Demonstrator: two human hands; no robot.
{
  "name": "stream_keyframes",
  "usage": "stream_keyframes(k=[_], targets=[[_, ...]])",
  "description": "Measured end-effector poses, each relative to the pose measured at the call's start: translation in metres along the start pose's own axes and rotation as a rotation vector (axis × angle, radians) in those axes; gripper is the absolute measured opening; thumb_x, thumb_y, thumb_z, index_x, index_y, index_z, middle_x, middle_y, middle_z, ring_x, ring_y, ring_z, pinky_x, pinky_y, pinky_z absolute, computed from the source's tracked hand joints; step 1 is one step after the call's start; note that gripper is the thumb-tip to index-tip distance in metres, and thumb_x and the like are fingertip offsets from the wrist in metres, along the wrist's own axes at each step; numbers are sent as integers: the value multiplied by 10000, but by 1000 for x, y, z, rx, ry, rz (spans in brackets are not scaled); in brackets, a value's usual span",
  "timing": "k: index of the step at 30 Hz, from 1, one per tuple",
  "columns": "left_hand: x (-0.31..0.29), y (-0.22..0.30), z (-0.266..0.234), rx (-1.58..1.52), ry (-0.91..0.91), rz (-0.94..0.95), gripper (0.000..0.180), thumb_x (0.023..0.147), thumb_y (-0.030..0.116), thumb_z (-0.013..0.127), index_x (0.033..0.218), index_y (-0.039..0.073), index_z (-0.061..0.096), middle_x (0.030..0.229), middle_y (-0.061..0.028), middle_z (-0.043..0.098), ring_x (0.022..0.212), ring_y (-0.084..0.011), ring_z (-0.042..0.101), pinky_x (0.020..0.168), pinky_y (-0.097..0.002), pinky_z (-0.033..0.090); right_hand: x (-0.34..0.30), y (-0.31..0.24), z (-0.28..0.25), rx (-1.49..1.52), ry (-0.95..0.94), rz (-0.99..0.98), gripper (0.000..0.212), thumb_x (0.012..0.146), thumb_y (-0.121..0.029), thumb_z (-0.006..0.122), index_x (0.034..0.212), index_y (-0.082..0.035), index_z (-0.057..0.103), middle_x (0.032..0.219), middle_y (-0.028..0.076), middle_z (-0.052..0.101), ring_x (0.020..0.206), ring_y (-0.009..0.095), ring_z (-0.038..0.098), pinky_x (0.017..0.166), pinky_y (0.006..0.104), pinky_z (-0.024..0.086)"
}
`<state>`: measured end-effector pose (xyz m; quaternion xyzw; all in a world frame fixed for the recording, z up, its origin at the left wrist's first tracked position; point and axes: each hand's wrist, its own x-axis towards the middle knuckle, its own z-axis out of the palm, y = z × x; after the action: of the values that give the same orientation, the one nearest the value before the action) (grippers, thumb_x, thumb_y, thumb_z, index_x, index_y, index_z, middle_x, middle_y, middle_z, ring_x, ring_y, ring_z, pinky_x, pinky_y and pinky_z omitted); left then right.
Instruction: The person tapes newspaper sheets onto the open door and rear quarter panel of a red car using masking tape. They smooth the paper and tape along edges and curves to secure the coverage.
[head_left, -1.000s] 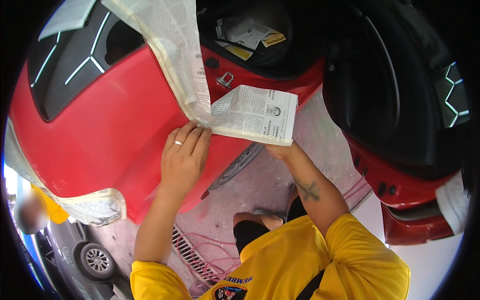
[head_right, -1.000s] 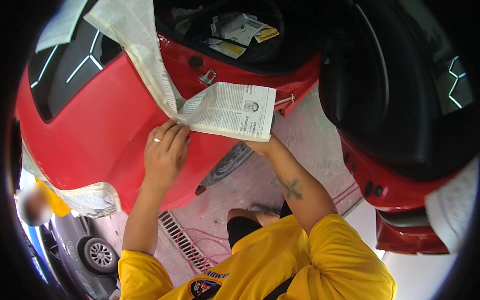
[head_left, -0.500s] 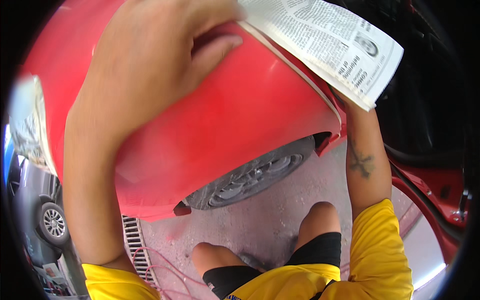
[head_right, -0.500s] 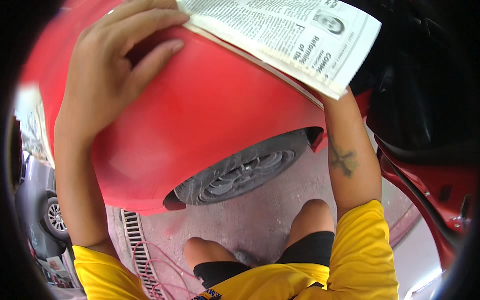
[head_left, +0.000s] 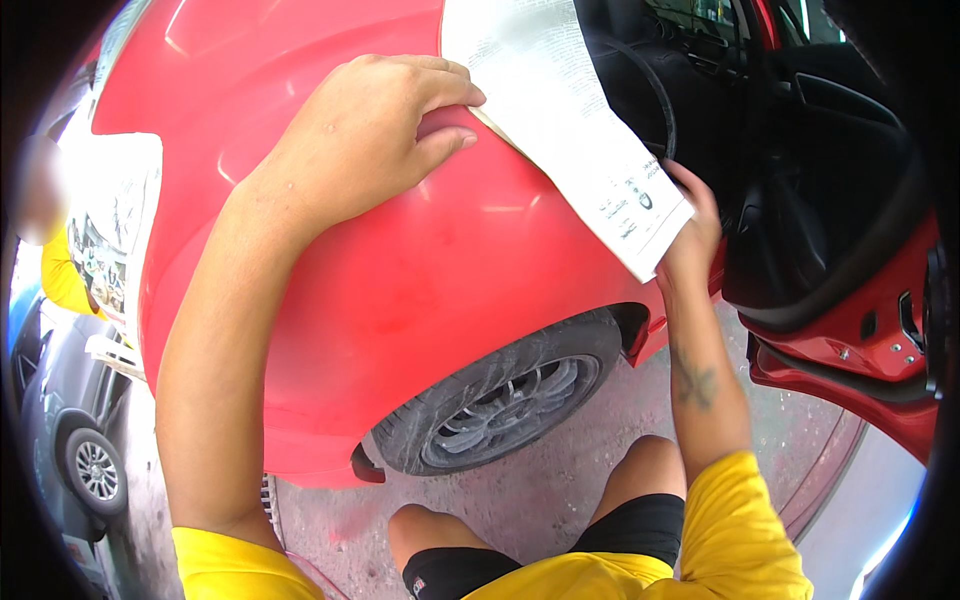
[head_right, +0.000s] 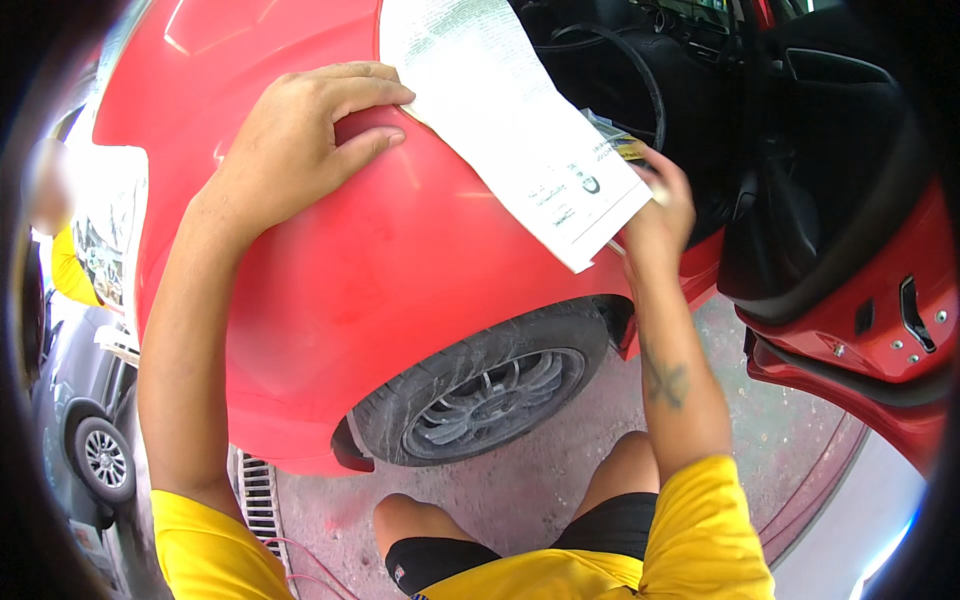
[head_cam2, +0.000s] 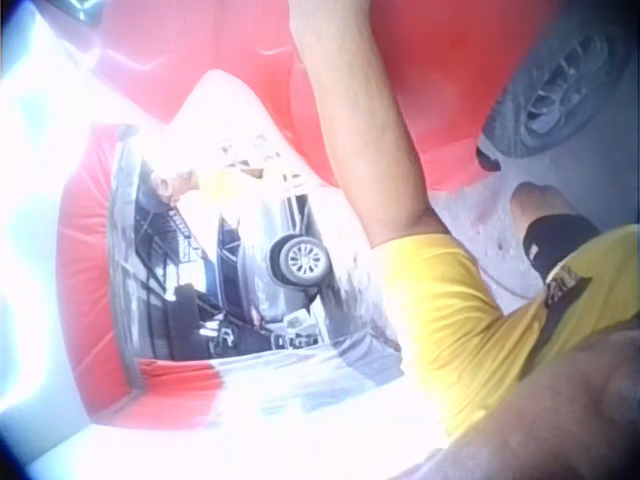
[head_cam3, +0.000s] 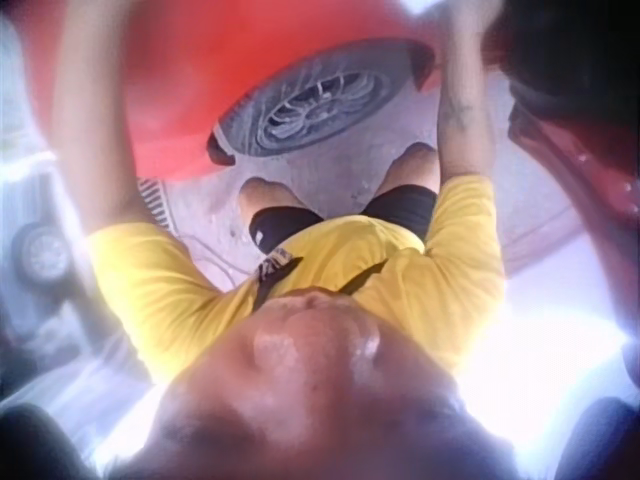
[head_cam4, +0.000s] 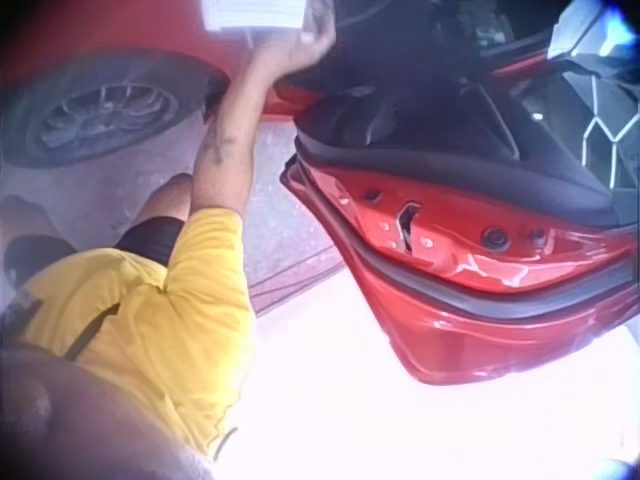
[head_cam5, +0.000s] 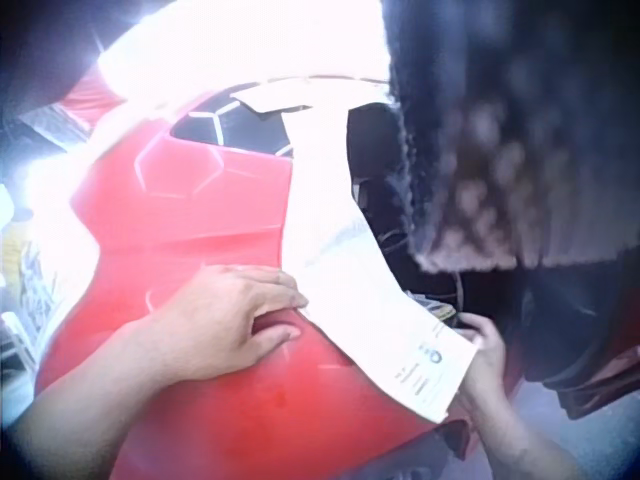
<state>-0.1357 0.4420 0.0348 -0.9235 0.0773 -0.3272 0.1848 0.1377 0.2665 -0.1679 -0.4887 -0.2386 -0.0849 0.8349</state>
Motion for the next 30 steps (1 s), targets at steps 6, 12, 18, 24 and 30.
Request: stream_keyframes(k=[6,12,18,24,30], targets=[[-3,1,8,-7,46,8,317,872,116,802,1177,34,784,1269,-201,756,1178,-390,709,1028,-457,567,-108,-96,-8,-346,29,-875,378,923,-187,841,1229,-48,669,1139,107,630,992,194,608,856,338,521],[1,7,10,30,63,-131,318,867,216,824,1132,44,790,1180,-166,775,1074,-386,726,946,-458,580,-76,-144,64,-1065,-330,-984,444,754,-180,886,1173,-139,748,1166,115,661,1013,371,662,840,481,508],[6,19,26,171,140,-150,248,876,295,833,1046,116,811,993,-55,778,877,-300,757,763,-423,604,-21,-146,70,-1131,-221,-1320,175,815,-80,801,968,-132,734,932,40,701,765,317,691,680,463,508],[11,24,33,259,206,-175,205,874,328,845,947,138,830,918,1,765,735,-238,751,647,-384,593,-24,-135,72,-1206,-262,-1383,266,811,-181,818,1062,-154,733,883,43,709,819,293,692,734,440,511],[8,21,36,243,251,-160,177,903,316,800,917,145,840,865,-4,747,674,-228,736,596,-390,592,-30,-138,90,-1199,-265,-1292,255,799,-260,871,1006,-142,780,988,109,729,961,276,707,837,452,524]])
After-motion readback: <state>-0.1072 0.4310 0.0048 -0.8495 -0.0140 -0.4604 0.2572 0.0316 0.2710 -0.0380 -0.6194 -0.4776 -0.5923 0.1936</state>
